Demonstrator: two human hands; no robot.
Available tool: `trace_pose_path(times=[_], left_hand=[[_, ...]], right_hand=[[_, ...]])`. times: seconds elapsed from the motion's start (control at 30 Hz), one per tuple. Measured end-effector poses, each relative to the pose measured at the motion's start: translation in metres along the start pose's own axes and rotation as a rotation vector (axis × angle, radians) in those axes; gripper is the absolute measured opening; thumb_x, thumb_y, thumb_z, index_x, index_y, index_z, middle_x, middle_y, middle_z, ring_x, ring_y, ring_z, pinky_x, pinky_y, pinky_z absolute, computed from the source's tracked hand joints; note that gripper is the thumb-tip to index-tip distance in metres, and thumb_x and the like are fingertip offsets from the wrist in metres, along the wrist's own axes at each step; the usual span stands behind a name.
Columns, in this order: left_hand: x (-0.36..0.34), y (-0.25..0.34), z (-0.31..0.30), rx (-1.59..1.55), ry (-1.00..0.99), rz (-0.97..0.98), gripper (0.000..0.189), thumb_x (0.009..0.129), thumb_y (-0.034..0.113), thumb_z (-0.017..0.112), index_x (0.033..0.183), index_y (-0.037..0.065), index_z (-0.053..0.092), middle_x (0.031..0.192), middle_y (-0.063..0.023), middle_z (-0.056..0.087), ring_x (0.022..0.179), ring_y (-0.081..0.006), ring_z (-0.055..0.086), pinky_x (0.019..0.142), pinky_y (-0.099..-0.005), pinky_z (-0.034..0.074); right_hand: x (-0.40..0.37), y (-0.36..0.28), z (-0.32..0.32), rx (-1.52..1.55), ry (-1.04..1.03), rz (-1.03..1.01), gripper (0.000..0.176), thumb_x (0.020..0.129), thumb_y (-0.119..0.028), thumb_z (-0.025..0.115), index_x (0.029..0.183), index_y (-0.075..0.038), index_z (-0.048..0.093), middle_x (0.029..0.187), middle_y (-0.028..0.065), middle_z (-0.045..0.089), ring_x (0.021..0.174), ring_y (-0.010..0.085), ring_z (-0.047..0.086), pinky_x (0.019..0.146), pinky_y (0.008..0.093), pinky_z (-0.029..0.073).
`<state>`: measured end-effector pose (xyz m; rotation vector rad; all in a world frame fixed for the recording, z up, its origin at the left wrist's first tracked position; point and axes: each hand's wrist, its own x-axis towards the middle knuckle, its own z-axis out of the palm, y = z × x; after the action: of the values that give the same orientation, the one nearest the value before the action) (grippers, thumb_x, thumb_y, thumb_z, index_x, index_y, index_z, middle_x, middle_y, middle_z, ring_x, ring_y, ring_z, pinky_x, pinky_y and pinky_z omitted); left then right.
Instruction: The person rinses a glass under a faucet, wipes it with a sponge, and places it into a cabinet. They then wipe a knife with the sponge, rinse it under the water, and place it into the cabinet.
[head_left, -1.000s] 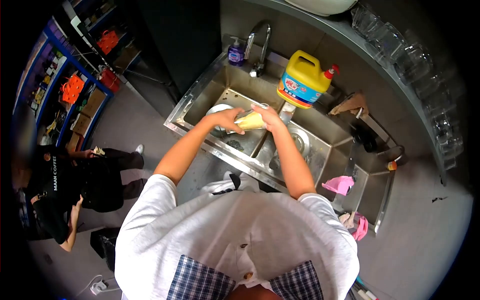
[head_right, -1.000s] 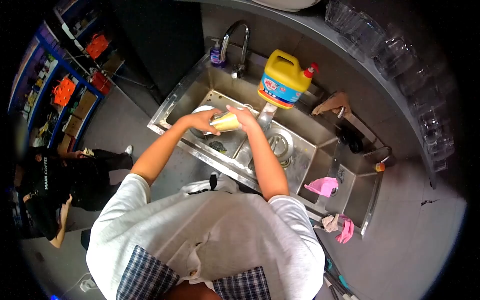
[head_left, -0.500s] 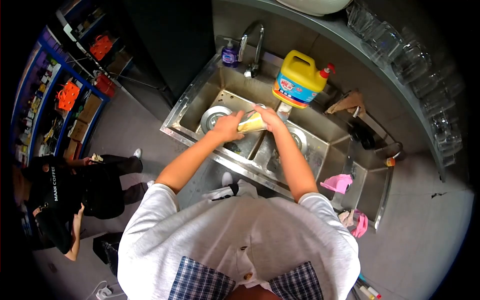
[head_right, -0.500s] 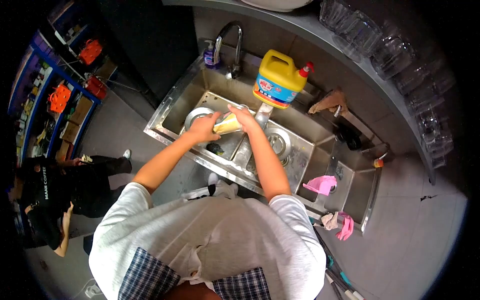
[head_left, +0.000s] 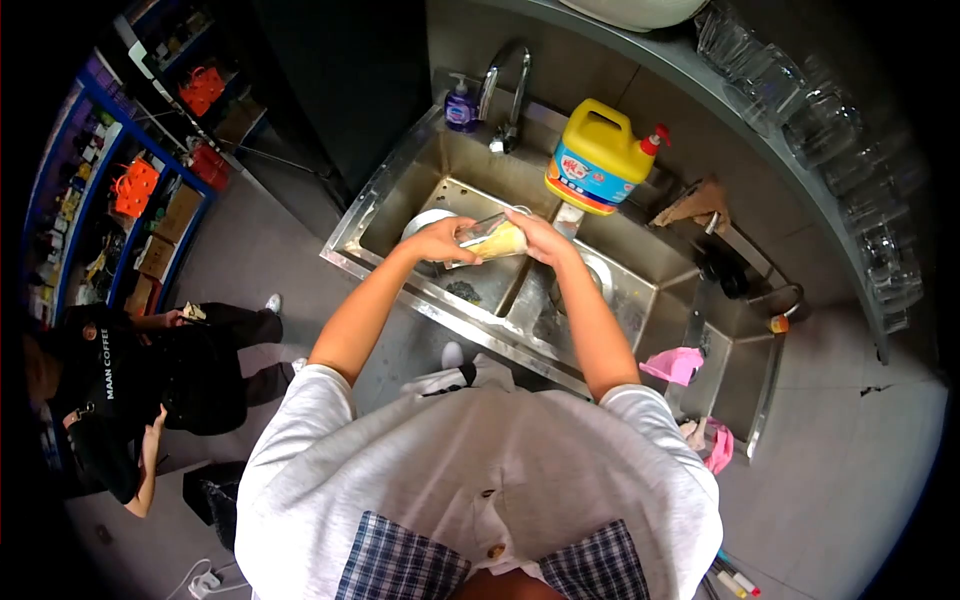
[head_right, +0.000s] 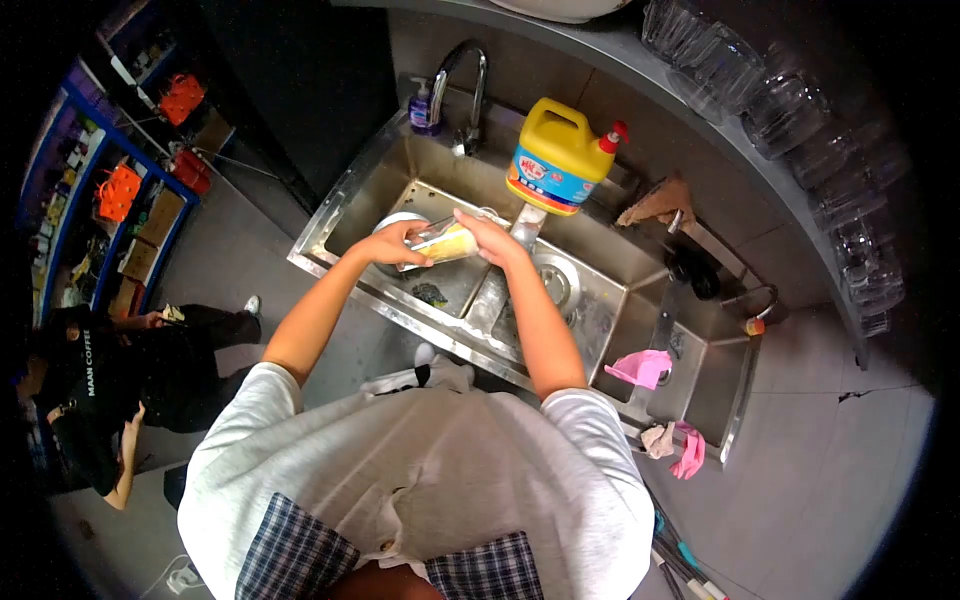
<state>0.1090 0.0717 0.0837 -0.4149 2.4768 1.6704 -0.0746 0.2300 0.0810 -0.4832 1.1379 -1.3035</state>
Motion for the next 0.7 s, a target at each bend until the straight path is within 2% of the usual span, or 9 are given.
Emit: trace_pose_path(times=[0.07,0.17,0.2,0.23,0.3,0.43,0.5,0.6,0.7], left_hand=[[-0.003,0.006,-0.007,-0.106,-0.087,-0.046,0.089,0.064,0.024,0.083,0.135,-0.003,0.036,0.103,-0.0109,0.06,0.083,-0.0158,0.059,0.054,-0.0259,0.052],[-0.015,0.022,-0.013,-0.051,-0.038,-0.02,0.081,0.062,0.024,0.083,0.128,-0.003,0.046,0.103,-0.0127,0.063,0.083,-0.0149,0.06,0.062,-0.026,0.05],[-0.007,0.005,-0.012,0.009,0.006,0.114,0.08,0.062,0.024,0.083,0.128,-0.002,0.047,0.102,-0.0114,0.063,0.083,-0.0156,0.06,0.068,-0.0268,0.05],[-0.006,0.005,-0.014,0.033,0.006,0.068,0.082,0.06,0.026,0.083,0.128,-0.001,0.047,0.103,-0.0117,0.063,0.088,-0.0186,0.061,0.077,-0.0288,0.049],[-0.009,0.013,-0.012,0.154,0.062,0.123,0.083,0.061,0.026,0.084,0.13,0.001,0.046,0.107,-0.012,0.06,0.092,-0.0206,0.06,0.082,-0.0312,0.048],[-0.012,0.035,-0.004,0.505,0.207,0.131,0.081,0.06,0.03,0.08,0.13,0.01,0.046,0.116,-0.0167,0.058,0.104,-0.0325,0.057,0.089,-0.038,0.045],[-0.015,0.04,0.005,0.633,0.352,0.256,0.083,0.061,0.028,0.079,0.133,0.01,0.042,0.114,-0.0171,0.059,0.105,-0.0332,0.057,0.088,-0.0383,0.045],[-0.021,0.061,0.016,0.698,0.355,0.098,0.082,0.064,0.028,0.078,0.133,0.008,0.04,0.11,-0.0184,0.06,0.104,-0.0334,0.057,0.088,-0.0383,0.046],[-0.012,0.052,-0.001,0.491,0.16,0.217,0.079,0.067,0.027,0.077,0.132,0.004,0.039,0.099,-0.0173,0.062,0.094,-0.0282,0.061,0.083,-0.0359,0.048]], right_hand=[[-0.001,0.003,0.0,0.002,-0.026,-0.012,0.032,0.091,-0.025,0.057,0.108,0.002,0.058,0.103,0.0097,0.064,0.094,0.0173,0.063,0.083,0.0292,0.05],[-0.007,-0.001,0.004,0.004,-0.125,-0.021,0.03,0.089,-0.019,0.061,0.111,0.0,0.056,0.106,0.0083,0.063,0.096,0.0165,0.061,0.085,0.0289,0.049],[-0.008,-0.003,0.007,-0.002,-0.126,-0.021,0.029,0.088,-0.018,0.062,0.11,-0.001,0.056,0.106,0.0077,0.063,0.096,0.0162,0.061,0.084,0.0287,0.049],[-0.007,-0.004,0.007,-0.005,-0.128,-0.022,0.027,0.088,-0.018,0.062,0.109,-0.002,0.057,0.106,0.0071,0.063,0.097,0.0159,0.061,0.084,0.0285,0.049],[-0.003,-0.005,0.006,-0.011,-0.087,-0.05,0.027,0.086,-0.017,0.065,0.108,-0.002,0.058,0.103,0.0073,0.064,0.094,0.0164,0.062,0.082,0.0287,0.051],[0.006,-0.004,0.002,0.033,0.003,-0.069,0.027,0.086,-0.02,0.065,0.105,-0.001,0.059,0.098,0.0079,0.065,0.09,0.0165,0.064,0.078,0.0279,0.053],[0.008,-0.01,0.002,0.069,0.027,-0.055,0.028,0.086,-0.021,0.065,0.105,-0.001,0.058,0.098,0.0078,0.065,0.09,0.0164,0.064,0.077,0.0271,0.053],[0.014,-0.011,0.008,-0.128,0.2,-0.18,0.028,0.087,-0.027,0.064,0.094,-0.001,0.062,0.09,0.0062,0.065,0.081,0.014,0.063,0.069,0.0268,0.05],[0.02,-0.007,0.005,-0.217,0.341,-0.225,0.034,0.085,-0.034,0.065,0.088,0.0,0.063,0.085,0.0061,0.065,0.075,0.0133,0.061,0.066,0.0272,0.048]])
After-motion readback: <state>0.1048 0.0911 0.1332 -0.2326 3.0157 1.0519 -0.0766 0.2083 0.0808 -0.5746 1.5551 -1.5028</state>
